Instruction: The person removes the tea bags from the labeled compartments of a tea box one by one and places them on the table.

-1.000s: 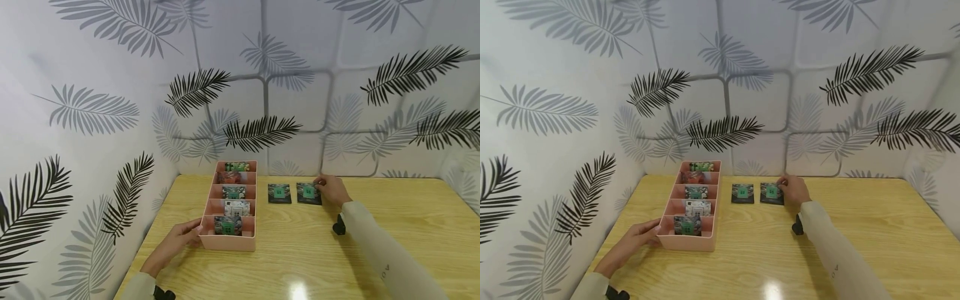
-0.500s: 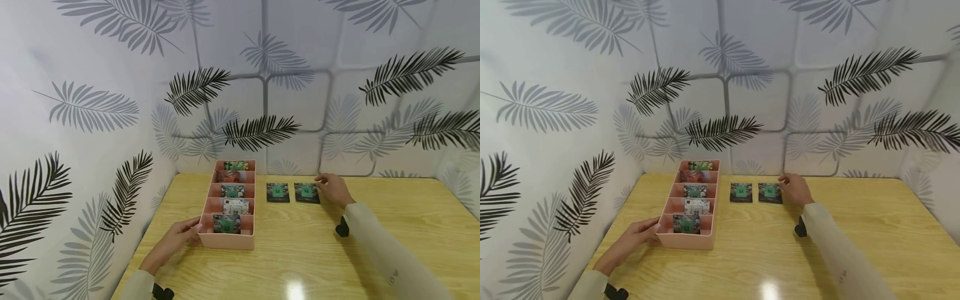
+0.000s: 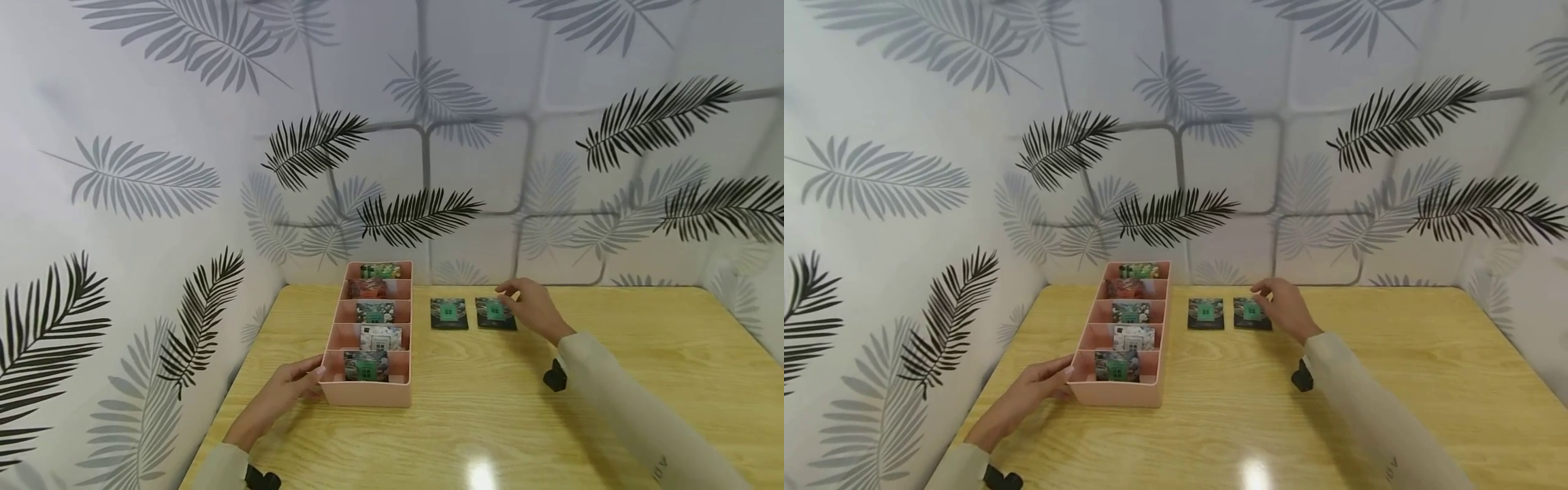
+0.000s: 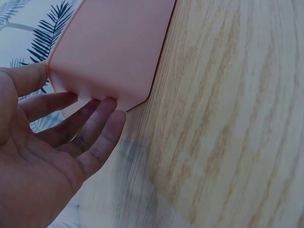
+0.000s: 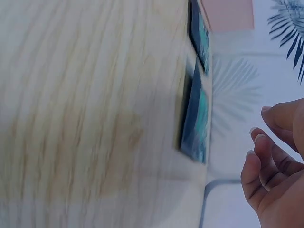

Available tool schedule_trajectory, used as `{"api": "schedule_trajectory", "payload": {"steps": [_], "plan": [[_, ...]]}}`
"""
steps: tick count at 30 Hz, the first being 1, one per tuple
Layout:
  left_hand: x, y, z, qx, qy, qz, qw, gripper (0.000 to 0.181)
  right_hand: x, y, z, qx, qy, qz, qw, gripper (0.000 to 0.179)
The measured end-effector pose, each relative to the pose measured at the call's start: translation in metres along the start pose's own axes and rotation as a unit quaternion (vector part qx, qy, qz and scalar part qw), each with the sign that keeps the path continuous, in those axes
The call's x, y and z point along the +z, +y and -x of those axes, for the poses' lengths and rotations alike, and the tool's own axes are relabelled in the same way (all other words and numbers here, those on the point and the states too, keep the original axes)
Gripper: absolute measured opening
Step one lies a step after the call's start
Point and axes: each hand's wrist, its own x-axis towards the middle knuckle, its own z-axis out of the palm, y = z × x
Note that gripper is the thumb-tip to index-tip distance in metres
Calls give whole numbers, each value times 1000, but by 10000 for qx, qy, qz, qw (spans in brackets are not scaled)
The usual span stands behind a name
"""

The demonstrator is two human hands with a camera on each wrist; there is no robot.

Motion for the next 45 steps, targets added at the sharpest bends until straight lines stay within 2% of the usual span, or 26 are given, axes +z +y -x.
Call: {"api": "schedule_trajectory", "payload": {"steps": [7, 12, 21, 29, 36, 45], "plan": [[-1, -1, 0, 11, -8, 21, 10000, 64, 4, -23, -1, -313, -68, -291, 9991, 19], [-1, 0, 0, 1, -21, 3, 10000, 64, 9, -45, 1, -521, -98, -254, 9983, 16], [0, 1, 0, 4, 23, -7, 10000, 62, 14, -79, 5, -876, -272, -780, 9927, 15], [0, 1, 1, 10, 44, -15, 10000, 63, 20, -107, 8, -1197, -313, -692, 9899, 16], [0, 1, -1, 13, -39, -46, 10000, 64, 34, -129, 9, -1306, -578, -626, 9878, 19], [0, 0, 0, 35, -26, -40, 10000, 64, 50, -155, 15, -1776, -728, -513, 9801, 19]]}}
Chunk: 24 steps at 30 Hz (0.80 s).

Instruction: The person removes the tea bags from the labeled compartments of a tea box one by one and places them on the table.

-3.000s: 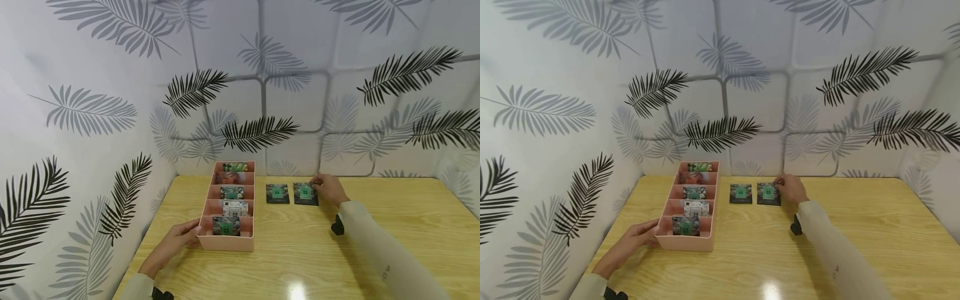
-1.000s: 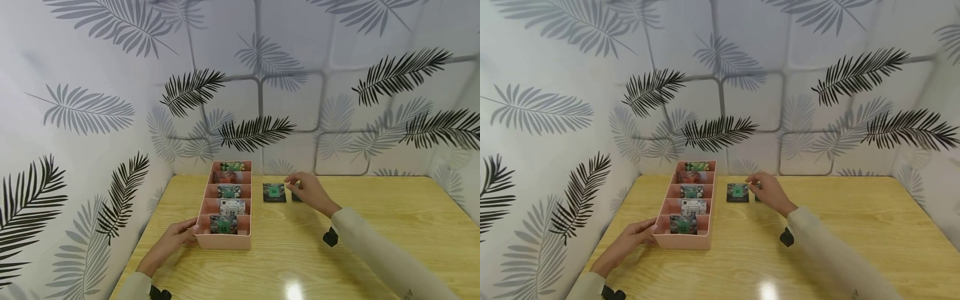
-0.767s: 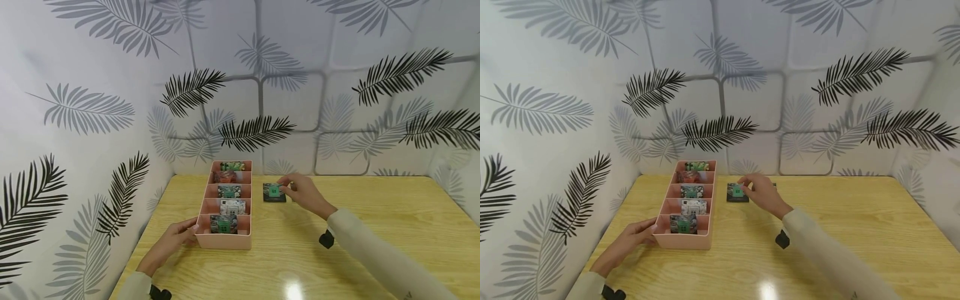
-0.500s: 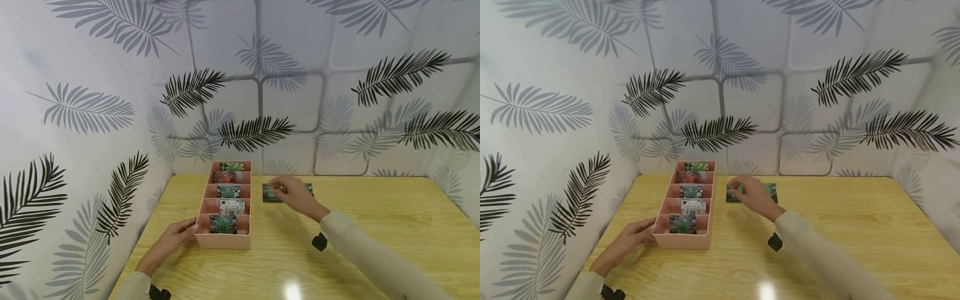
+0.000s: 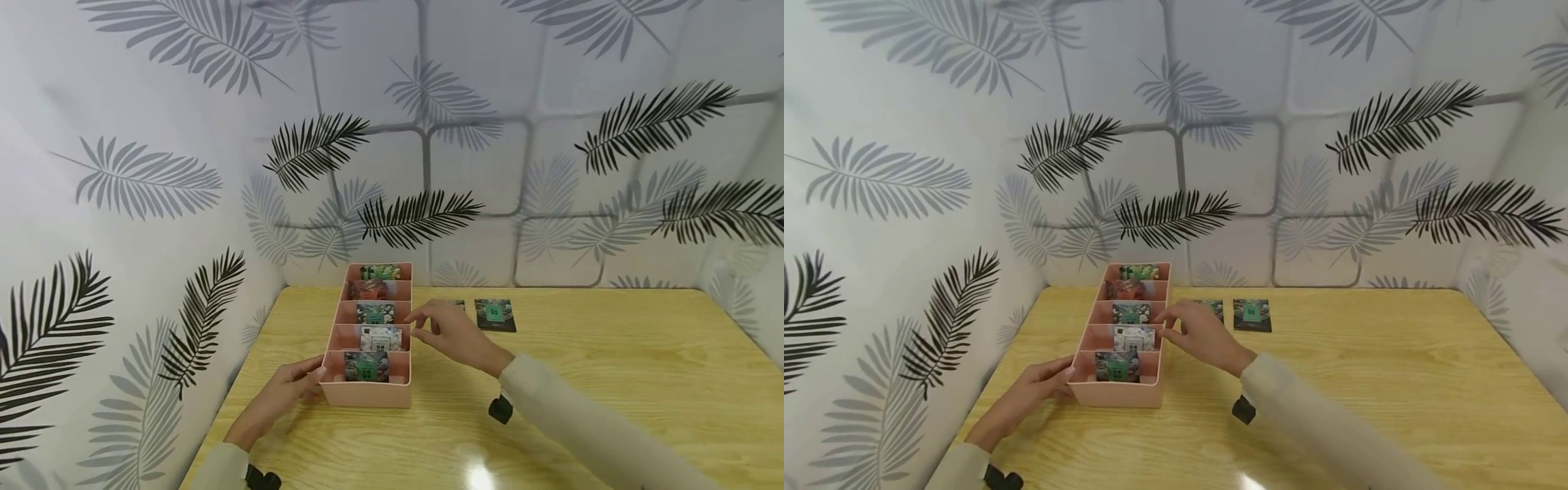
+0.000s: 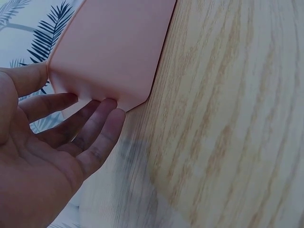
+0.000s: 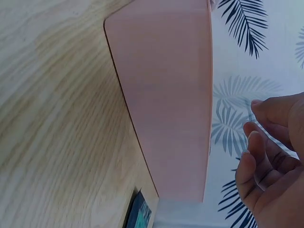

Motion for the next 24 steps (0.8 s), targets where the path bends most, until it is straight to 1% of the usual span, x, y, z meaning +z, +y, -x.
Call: {"api": "schedule_trajectory", "payload": {"steps": [3, 10, 17, 24], "plan": [[-1, 1, 0, 16, -14, -26, 10000, 64, 6, -8, -1, -54, -123, 46, 9999, 21], [0, 2, 2, 62, -58, -5, 10000, 65, 18, -26, -5, -111, -543, 57, 9984, 23], [1, 1, 2, 73, -34, 3, 10000, 65, 31, -32, -7, -229, -862, 121, 9959, 26], [-1, 1, 1, 91, -55, -10, 9999, 63, 41, -35, -9, -274, -983, 323, 9943, 26]]}}
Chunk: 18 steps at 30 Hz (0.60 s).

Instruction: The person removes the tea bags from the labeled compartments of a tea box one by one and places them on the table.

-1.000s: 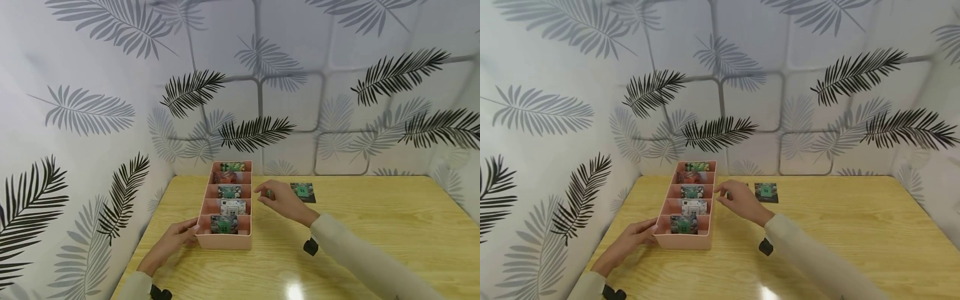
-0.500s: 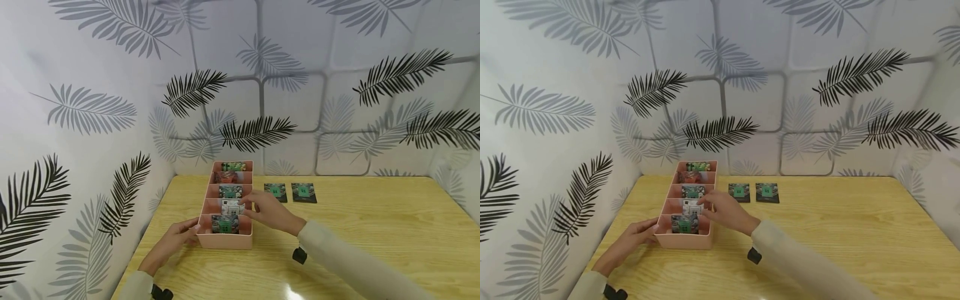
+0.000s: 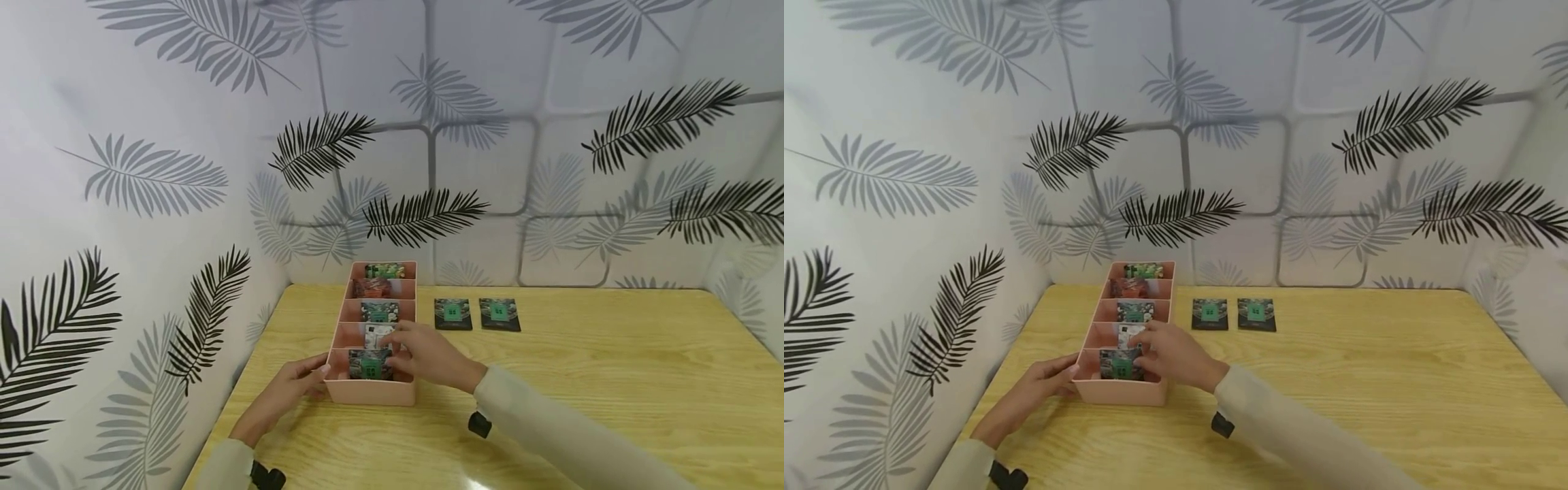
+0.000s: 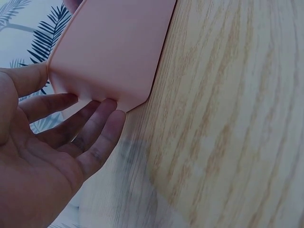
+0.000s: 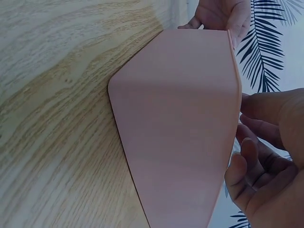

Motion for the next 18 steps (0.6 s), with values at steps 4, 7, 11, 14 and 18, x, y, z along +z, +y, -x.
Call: {"api": "schedule_trajectory", "payload": {"steps": [4, 7, 11, 14, 18], "plan": [[0, 1, 1, -14, -7, -16, 10000, 63, 1, -3, 0, -80, 0, 175, 9998, 24], [0, 2, 1, -1, -27, 1, 10000, 64, 0, -6, -1, -105, 7, 309, 9995, 22], [0, 3, 1, 20, -30, 49, 10000, 64, 1, -9, 0, -44, -55, 348, 9994, 19], [0, 2, 1, 5, -20, 51, 10000, 64, 2, -11, 0, -49, -109, 502, 9987, 17], [0, 1, 1, -11, 2, 36, 10000, 64, 4, -14, 0, -104, -70, 995, 9950, 20]]}}
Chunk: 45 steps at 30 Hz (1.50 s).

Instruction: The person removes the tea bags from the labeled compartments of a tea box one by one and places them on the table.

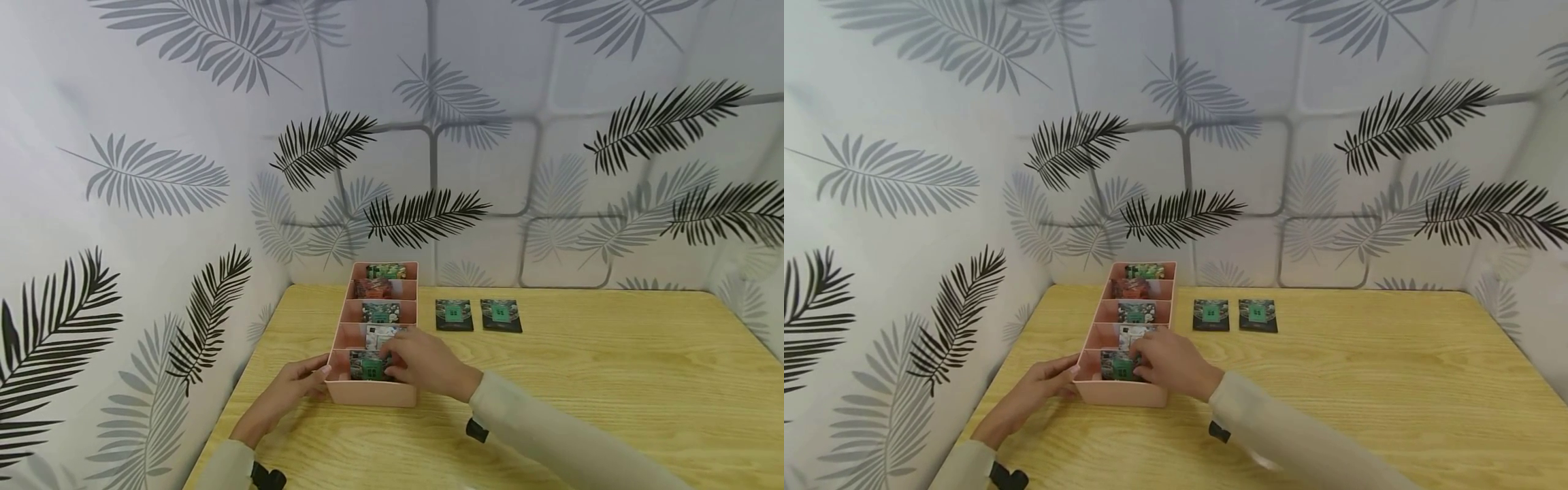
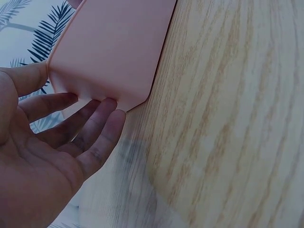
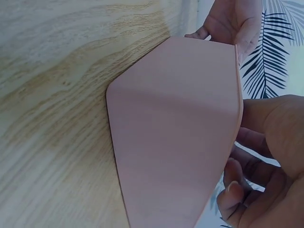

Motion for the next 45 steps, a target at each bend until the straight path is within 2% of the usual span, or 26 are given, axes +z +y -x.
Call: {"api": "schedule_trajectory", "payload": {"steps": [5, 13, 22, 29, 37, 41, 45], "plan": [[1, 1, 1, 11, 28, -13, 10000, 64, 0, -5, 2, 177, 50, 324, 9993, 29], [2, 2, 1, 19, 9, 0, 10000, 63, 2, -10, 5, 416, 234, -214, 9986, 40], [1, 1, 0, 73, -47, -2, 10000, 62, 4, -10, 0, 626, 13, -797, 9948, 36], [1, 2, 1, 100, -69, -8, 9999, 63, 1, -9, -3, 648, -130, -841, 9943, 34], [0, 0, 0, 87, -49, -36, 9999, 62, 0, -12, -4, 649, 41, -967, 9932, 16], [0, -1, 0, 80, -27, -65, 9999, 63, 0, -16, -2, 721, 104, -749, 9945, 28], [0, -1, 0, 89, -23, -66, 9999, 62, -2, -21, 0, 792, 18, -780, 9938, 42]]}}
